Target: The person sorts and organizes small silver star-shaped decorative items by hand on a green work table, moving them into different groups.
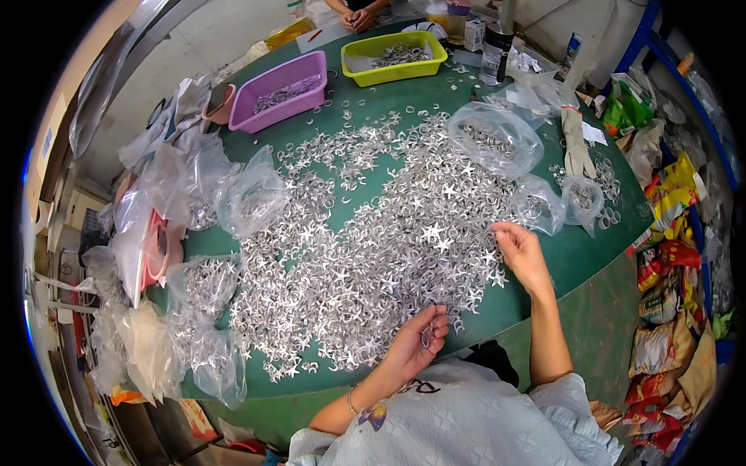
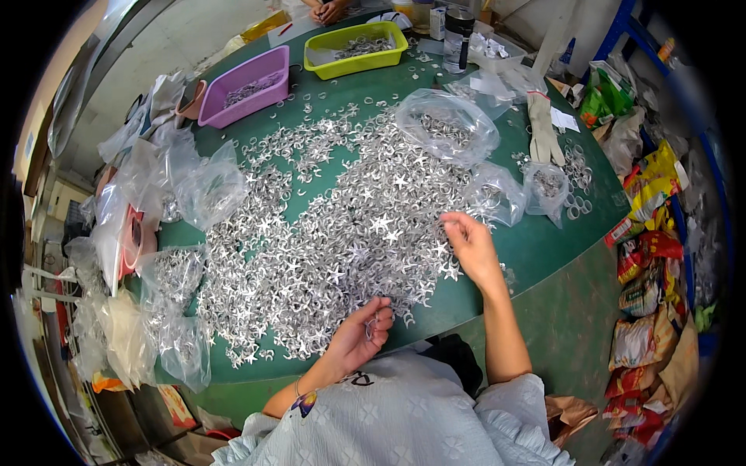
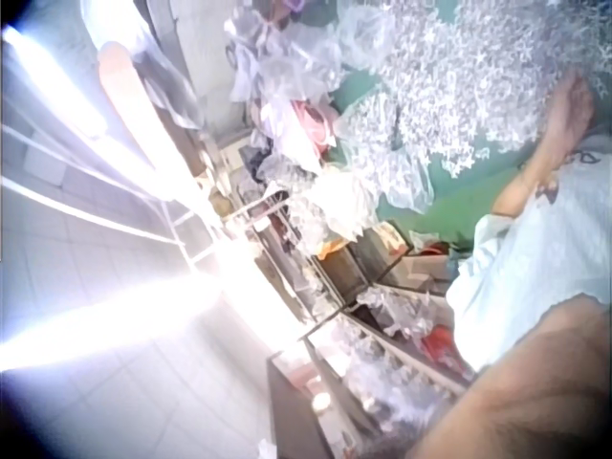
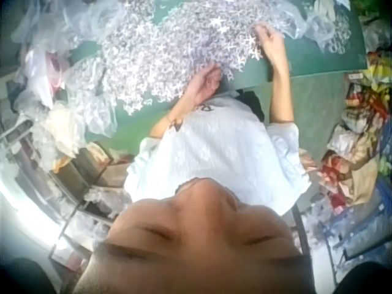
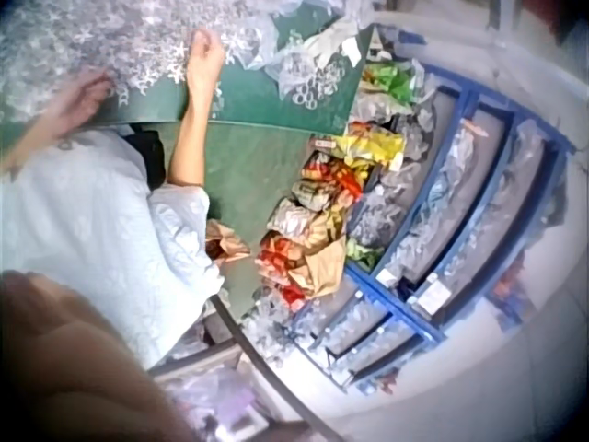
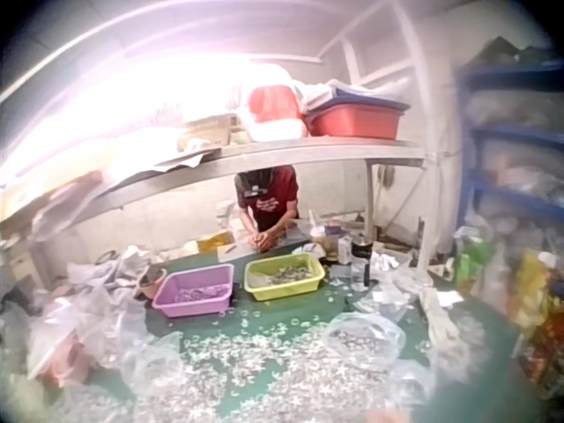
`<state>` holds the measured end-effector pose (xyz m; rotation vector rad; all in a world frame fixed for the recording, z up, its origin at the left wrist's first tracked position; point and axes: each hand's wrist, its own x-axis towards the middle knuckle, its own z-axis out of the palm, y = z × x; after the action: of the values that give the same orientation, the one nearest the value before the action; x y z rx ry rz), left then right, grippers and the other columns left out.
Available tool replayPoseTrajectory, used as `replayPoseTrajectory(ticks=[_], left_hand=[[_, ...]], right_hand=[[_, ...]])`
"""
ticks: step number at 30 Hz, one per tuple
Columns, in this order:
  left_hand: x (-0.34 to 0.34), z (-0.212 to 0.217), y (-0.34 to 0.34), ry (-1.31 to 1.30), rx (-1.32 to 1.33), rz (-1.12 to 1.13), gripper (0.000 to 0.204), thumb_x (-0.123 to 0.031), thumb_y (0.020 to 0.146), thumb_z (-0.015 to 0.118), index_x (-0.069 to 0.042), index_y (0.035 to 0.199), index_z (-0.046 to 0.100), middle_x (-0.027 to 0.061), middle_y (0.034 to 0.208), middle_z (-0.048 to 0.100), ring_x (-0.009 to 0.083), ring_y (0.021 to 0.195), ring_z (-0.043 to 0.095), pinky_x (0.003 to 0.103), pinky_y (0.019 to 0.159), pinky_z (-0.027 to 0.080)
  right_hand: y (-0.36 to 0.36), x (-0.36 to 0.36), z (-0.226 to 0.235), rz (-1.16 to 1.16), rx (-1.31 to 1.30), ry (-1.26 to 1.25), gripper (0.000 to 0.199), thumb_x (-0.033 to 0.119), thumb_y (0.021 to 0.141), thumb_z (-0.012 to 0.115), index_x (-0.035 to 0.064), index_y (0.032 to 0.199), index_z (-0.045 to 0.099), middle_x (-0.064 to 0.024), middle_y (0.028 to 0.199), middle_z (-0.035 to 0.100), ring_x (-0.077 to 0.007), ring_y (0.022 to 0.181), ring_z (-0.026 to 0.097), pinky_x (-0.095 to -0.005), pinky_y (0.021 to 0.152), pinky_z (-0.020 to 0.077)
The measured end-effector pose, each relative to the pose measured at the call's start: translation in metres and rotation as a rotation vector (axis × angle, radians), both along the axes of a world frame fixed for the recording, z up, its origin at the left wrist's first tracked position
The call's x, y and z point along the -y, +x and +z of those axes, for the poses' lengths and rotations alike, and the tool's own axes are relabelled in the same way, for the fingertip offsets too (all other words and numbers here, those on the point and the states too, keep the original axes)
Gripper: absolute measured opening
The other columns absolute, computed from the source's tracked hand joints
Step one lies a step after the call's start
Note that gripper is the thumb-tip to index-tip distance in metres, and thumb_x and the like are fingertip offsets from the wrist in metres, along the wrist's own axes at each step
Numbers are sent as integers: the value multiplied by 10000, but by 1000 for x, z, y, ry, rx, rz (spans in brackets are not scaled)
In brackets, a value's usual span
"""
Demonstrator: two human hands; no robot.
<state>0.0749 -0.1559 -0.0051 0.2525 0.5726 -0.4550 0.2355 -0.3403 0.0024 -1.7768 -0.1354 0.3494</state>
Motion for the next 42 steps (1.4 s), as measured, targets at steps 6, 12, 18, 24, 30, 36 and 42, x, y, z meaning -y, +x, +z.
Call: replayPoseTrajectory(ticks=[6, 12, 18, 24, 30, 36, 42], left_hand=[[10, 26, 13, 87, 35, -75, 271, -169, 889, 486, -7, 1106, 488, 20, 849, 497, 96, 729, 474, 186, 589, 407], [1, 7, 19, -85, 101, -149, 215, -186, 910, 443, -25, 1038, 503, -15, 679, 376, 53, 550, 340, 165, 463, 302], [-1, 11, 33, -54, 85, -185, 211, -206, 924, 421, -35, 1012, 507, -35, 625, 310, 34, 466, 257, 162, 385, 220], [-4, 11, 47, -63, 145, -206, 215, -213, 923, 429, -38, 1021, 505, -34, 622, 314, 31, 469, 262, 162, 394, 219], [-7, 5, 50, -83, 154, -208, 211, -202, 923, 426, -42, 1037, 501, -33, 629, 322, 32, 477, 269, 162, 407, 227], [-10, 2, 50, -107, 162, -210, 209, -189, 922, 422, -40, 1047, 499, -28, 643, 328, 36, 486, 275, 167, 424, 241], [-12, 3, 49, -109, 171, -211, 209, -178, 924, 411, -35, 1047, 501, -24, 654, 335, 41, 495, 284, 172, 431, 247]], right_hand=[[40, -13, -10, -127, 437, -463, 193, 157, 827, 563, 28, 966, 600, -65, 482, 440, -166, 447, 436, -325, 453, 351], [52, -7, 1, 30, -675, 994, 225, 169, 921, 427, 1, 1019, 540, 26, 555, 338, -62, 423, 287, -213, 378, 217], [45, -17, 1, -185, -1077, 1717, 219, 75, 912, 347, -49, 1068, 439, -50, 781, 391, -148, 732, 406, -264, 650, 386], [23, 5, 12, -355, -1110, 1547, 224, 79, 906, 357, -75, 1045, 441, -106, 848, 438, -198, 781, 445, -308, 708, 423], [29, 47, 12, -643, -796, 1401, 195, 55, 859, 387, -95, 954, 467, -177, 910, 498, -286, 910, 487, -384, 822, 422], [46, 44, 23, -841, -694, 1344, 210, 25, 832, 411, -128, 972, 441, -200, 1050, 454, -312, 1048, 424, -449, 1000, 299], [60, 42, 16, -637, -180, 1174, 297, 3, 812, 451, -85, 1092, 406, -136, 1045, 477, -240, 1011, 439, -384, 987, 289]])
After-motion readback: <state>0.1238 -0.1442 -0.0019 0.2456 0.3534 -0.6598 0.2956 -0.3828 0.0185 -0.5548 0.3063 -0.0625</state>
